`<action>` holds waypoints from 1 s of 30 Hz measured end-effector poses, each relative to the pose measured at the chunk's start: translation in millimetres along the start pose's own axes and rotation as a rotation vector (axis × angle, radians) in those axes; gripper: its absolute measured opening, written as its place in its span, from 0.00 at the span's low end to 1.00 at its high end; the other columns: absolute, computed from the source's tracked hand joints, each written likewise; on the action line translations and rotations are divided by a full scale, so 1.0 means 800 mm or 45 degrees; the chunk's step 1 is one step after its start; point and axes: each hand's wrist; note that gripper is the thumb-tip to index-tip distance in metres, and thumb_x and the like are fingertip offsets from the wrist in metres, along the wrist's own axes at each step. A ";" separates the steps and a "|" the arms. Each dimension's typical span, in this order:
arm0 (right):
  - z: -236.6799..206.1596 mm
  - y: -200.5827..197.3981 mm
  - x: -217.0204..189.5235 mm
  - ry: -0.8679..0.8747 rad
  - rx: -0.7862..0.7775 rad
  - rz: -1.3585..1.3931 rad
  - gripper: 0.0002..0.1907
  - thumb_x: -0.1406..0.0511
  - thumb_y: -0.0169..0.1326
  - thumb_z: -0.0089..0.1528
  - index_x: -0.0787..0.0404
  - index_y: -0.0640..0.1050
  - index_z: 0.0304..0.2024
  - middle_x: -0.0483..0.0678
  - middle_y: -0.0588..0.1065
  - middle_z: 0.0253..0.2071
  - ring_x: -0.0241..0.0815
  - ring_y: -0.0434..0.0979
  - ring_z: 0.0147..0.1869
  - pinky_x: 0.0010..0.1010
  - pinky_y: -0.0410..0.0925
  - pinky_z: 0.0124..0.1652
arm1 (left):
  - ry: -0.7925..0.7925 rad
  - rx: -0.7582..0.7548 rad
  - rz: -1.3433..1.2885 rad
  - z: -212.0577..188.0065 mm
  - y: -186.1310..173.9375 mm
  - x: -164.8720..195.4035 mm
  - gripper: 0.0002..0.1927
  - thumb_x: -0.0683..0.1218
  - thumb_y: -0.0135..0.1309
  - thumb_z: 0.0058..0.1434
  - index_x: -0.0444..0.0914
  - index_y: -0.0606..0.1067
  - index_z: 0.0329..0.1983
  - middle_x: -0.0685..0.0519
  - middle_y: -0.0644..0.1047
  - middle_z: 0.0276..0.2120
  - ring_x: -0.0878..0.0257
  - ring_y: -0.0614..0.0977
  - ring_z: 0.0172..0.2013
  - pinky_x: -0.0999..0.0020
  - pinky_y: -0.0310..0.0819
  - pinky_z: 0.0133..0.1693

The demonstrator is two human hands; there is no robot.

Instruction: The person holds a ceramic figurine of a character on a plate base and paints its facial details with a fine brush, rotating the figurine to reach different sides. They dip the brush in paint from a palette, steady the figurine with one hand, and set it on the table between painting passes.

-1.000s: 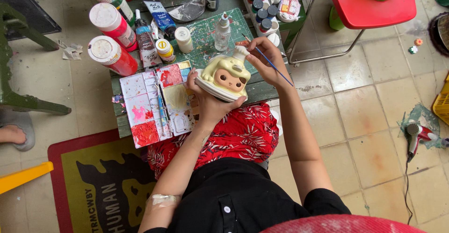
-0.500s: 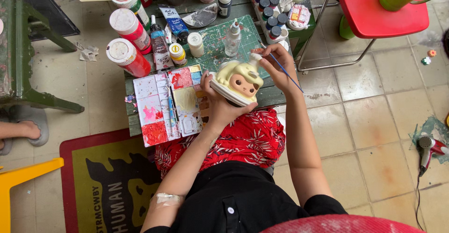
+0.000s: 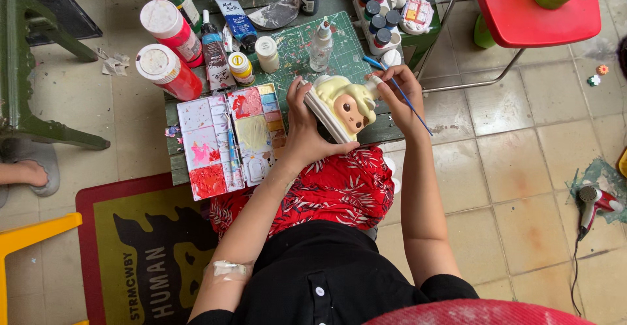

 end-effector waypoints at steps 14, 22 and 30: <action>0.027 0.041 0.016 -0.084 0.029 0.031 0.13 0.75 0.57 0.68 0.61 0.67 0.48 0.50 0.75 0.52 0.34 0.76 0.52 0.25 0.71 0.48 | -0.174 0.016 -0.312 -0.017 0.001 -0.038 0.73 0.61 0.78 0.42 0.36 0.36 0.73 0.37 0.55 0.69 0.45 0.65 0.70 0.52 0.60 0.71; -0.016 0.059 0.036 -0.243 0.359 0.039 0.06 0.73 0.50 0.74 0.62 0.67 0.50 0.54 0.77 0.53 0.32 0.73 0.45 0.26 0.68 0.48 | -0.177 0.083 -0.303 -0.016 -0.002 -0.057 0.69 0.57 0.77 0.48 0.37 0.37 0.73 0.39 0.59 0.65 0.50 0.69 0.67 0.54 0.65 0.67; -0.077 0.085 0.054 -0.311 0.627 -0.092 0.06 0.66 0.40 0.76 0.60 0.66 0.53 0.56 0.76 0.56 0.33 0.75 0.43 0.24 0.68 0.41 | -0.245 0.083 -0.289 -0.025 0.004 -0.059 0.69 0.62 0.75 0.50 0.34 0.35 0.74 0.40 0.54 0.66 0.48 0.65 0.67 0.54 0.63 0.68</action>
Point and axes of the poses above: each hand's wrist, its own z-axis towards the middle knuckle, its own y-axis out of the palm, x = y × z
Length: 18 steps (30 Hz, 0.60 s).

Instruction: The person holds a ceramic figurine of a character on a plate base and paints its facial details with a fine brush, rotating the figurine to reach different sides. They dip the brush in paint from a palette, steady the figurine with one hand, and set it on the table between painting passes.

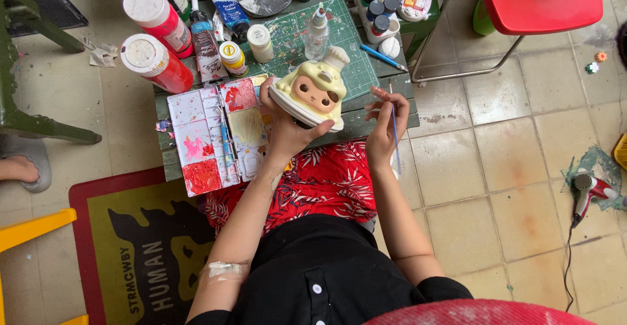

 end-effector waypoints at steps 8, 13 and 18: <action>-0.015 0.002 0.016 -0.006 0.021 0.147 0.12 0.63 0.41 0.77 0.64 0.73 0.51 0.53 0.77 0.42 0.34 0.71 0.33 0.26 0.66 0.34 | 0.084 0.138 -0.040 0.005 0.005 -0.043 0.65 0.67 0.70 0.51 0.34 0.41 0.74 0.42 0.53 0.64 0.49 0.61 0.67 0.52 0.57 0.70; 0.007 0.003 0.009 -0.051 -0.076 0.243 0.10 0.63 0.42 0.78 0.63 0.70 0.50 0.51 0.74 0.41 0.37 0.73 0.37 0.28 0.67 0.35 | 0.120 0.189 0.180 0.020 0.007 -0.043 0.63 0.70 0.66 0.49 0.32 0.46 0.73 0.42 0.54 0.65 0.45 0.61 0.67 0.48 0.55 0.69; 0.024 -0.009 -0.017 -0.151 -0.073 0.251 0.07 0.64 0.46 0.76 0.61 0.65 0.49 0.52 0.73 0.41 0.40 0.74 0.37 0.30 0.68 0.36 | -0.043 -0.044 -0.062 0.028 -0.004 -0.027 0.58 0.71 0.62 0.52 0.32 0.52 0.71 0.44 0.55 0.63 0.49 0.65 0.66 0.51 0.60 0.67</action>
Point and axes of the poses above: each hand's wrist, its own z-axis towards the middle knuckle, its own y-axis out of the palm, x = y × z
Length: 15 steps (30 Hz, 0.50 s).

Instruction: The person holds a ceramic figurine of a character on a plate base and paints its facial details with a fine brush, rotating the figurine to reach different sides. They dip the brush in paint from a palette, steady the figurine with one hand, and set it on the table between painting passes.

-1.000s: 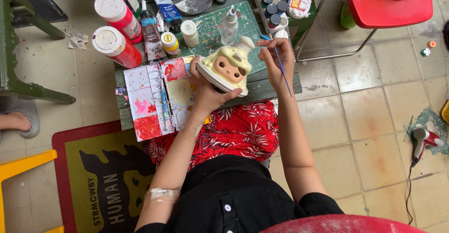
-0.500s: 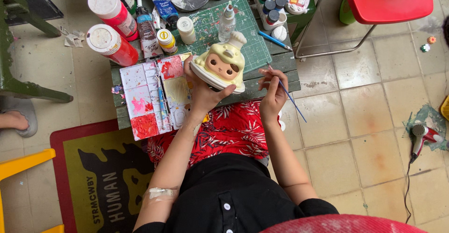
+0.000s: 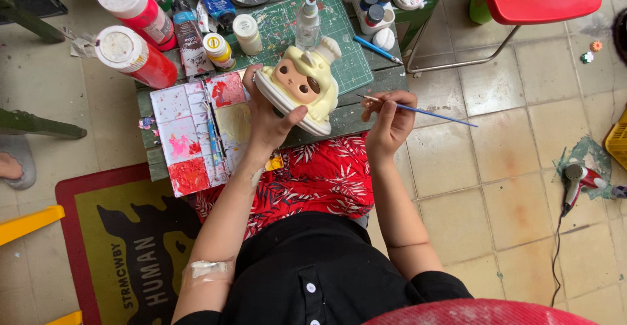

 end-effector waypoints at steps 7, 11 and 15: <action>0.020 -0.010 -0.032 0.102 -0.288 -0.072 0.06 0.67 0.47 0.76 0.64 0.65 0.48 0.53 0.74 0.37 0.33 0.69 0.29 0.25 0.68 0.33 | -0.238 -0.384 -0.335 -0.005 -0.001 0.000 0.47 0.66 0.55 0.59 0.35 0.54 0.70 0.46 0.54 0.63 0.52 0.58 0.70 0.56 0.51 0.71; 0.025 -0.007 -0.036 0.157 -0.443 -0.180 0.05 0.69 0.46 0.75 0.66 0.66 0.46 0.51 0.74 0.35 0.32 0.69 0.29 0.24 0.66 0.32 | -0.441 -0.505 -0.471 -0.011 0.011 -0.009 0.47 0.67 0.55 0.57 0.36 0.52 0.69 0.48 0.56 0.61 0.55 0.59 0.68 0.58 0.50 0.70; 0.040 -0.014 -0.033 0.218 -0.553 -0.233 0.07 0.67 0.43 0.75 0.65 0.67 0.43 0.48 0.74 0.33 0.30 0.69 0.29 0.22 0.65 0.31 | -0.456 -0.581 -0.428 -0.008 0.016 -0.018 0.47 0.68 0.53 0.59 0.36 0.54 0.70 0.48 0.56 0.61 0.54 0.58 0.69 0.58 0.49 0.71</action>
Point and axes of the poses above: each hand's wrist, its own z-axis towards the middle knuckle, its own y-axis out of the palm, x = y × z
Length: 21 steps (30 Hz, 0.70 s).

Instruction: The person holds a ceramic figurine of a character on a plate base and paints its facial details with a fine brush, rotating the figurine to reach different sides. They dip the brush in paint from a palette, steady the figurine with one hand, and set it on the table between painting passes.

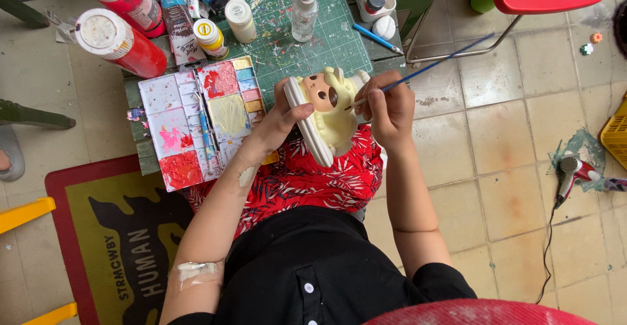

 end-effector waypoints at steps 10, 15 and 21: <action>0.033 -0.008 -0.015 0.121 -0.266 0.093 0.09 0.66 0.43 0.76 0.65 0.69 0.42 0.48 0.72 0.38 0.30 0.66 0.33 0.22 0.62 0.34 | -0.237 -0.075 -0.161 0.005 0.000 0.031 0.55 0.74 0.51 0.55 0.39 0.48 0.75 0.45 0.55 0.68 0.53 0.58 0.69 0.58 0.52 0.66; 0.041 0.005 -0.024 0.116 -0.287 -0.003 0.09 0.67 0.42 0.76 0.66 0.68 0.42 0.47 0.71 0.37 0.30 0.65 0.29 0.23 0.60 0.31 | -0.406 -0.079 -0.196 0.009 0.000 0.042 0.57 0.74 0.50 0.49 0.42 0.45 0.74 0.44 0.61 0.61 0.52 0.72 0.57 0.56 0.69 0.55; 0.049 0.011 -0.033 0.104 -0.281 -0.108 0.09 0.68 0.41 0.77 0.66 0.68 0.41 0.46 0.71 0.35 0.30 0.67 0.27 0.24 0.61 0.29 | -0.332 -0.097 -0.178 0.011 -0.003 0.037 0.55 0.73 0.51 0.53 0.38 0.47 0.72 0.45 0.60 0.62 0.53 0.68 0.61 0.58 0.63 0.60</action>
Point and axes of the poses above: each hand's wrist, its own z-axis towards the middle knuckle, its own y-axis out of the palm, x = y × z
